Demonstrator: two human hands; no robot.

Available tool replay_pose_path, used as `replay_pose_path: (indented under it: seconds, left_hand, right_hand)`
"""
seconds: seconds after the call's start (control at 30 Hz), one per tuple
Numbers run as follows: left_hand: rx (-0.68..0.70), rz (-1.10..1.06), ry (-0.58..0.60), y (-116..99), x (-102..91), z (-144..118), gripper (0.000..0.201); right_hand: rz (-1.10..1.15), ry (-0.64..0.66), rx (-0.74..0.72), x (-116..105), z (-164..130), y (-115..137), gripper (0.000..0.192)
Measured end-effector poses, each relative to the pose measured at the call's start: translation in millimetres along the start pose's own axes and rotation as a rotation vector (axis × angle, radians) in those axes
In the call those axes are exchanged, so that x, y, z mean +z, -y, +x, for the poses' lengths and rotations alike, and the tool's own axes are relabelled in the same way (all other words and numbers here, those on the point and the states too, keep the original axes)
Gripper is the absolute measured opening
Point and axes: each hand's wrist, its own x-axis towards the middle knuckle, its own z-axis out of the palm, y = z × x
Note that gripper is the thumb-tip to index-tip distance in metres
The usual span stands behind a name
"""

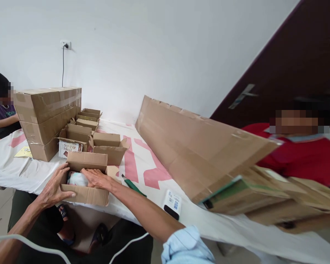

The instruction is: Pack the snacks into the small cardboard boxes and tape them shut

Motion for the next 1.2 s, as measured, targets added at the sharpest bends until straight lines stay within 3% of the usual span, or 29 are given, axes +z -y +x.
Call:
replay_pose_path:
  seconds: [0.17, 0.37, 0.6, 0.73, 0.8, 0.9, 1.03, 1.1, 1.2]
  left_hand:
    - [-0.022, -0.023, 0.001, 5.3, -3.5, 0.8, 0.11]
    - [-0.058, -0.081, -0.001, -0.6, -12.2, 5.8, 0.118]
    - [-0.087, -0.201, 0.008, -7.5, -2.8, 16.5, 0.121]
    - [-0.111, -0.253, 0.082, -7.9, -12.2, 21.3, 0.109]
    - [-0.135, -0.299, 0.07, -10.3, -23.0, 30.2, 0.106]
    - [-0.133, -0.427, 0.057, -21.5, -38.1, 52.7, 0.116]
    - [0.023, -0.449, 0.124, -45.4, -44.6, 81.9, 0.126]
    - [0.085, -0.467, 0.122, -55.7, -42.2, 89.4, 0.115]
    - [0.0, -0.622, 0.086, -64.2, -35.1, 92.4, 0.089]
  right_hand:
    - [0.049, -0.103, -0.02, -18.9, -10.9, 12.6, 0.047]
    - [0.185, -0.241, 0.049, -61.9, -32.1, 26.7, 0.071]
    - [0.393, -0.344, 0.05, -102.4, -56.2, 12.9, 0.073]
    - [0.569, -0.341, 0.062, -120.0, -71.2, 3.6, 0.073]
    - [0.63, -0.327, 0.054, -126.2, -75.5, 0.2, 0.072]
    - [0.695, -0.293, 0.004, -131.5, -75.3, -3.2, 0.072]
    - [0.804, -0.205, -0.102, -133.3, -67.8, -6.0, 0.08]
    - [0.87, -0.17, -0.13, -131.7, -65.9, -8.6, 0.083]
    - [0.95, -0.233, -0.086, -123.0, -67.7, -15.2, 0.083]
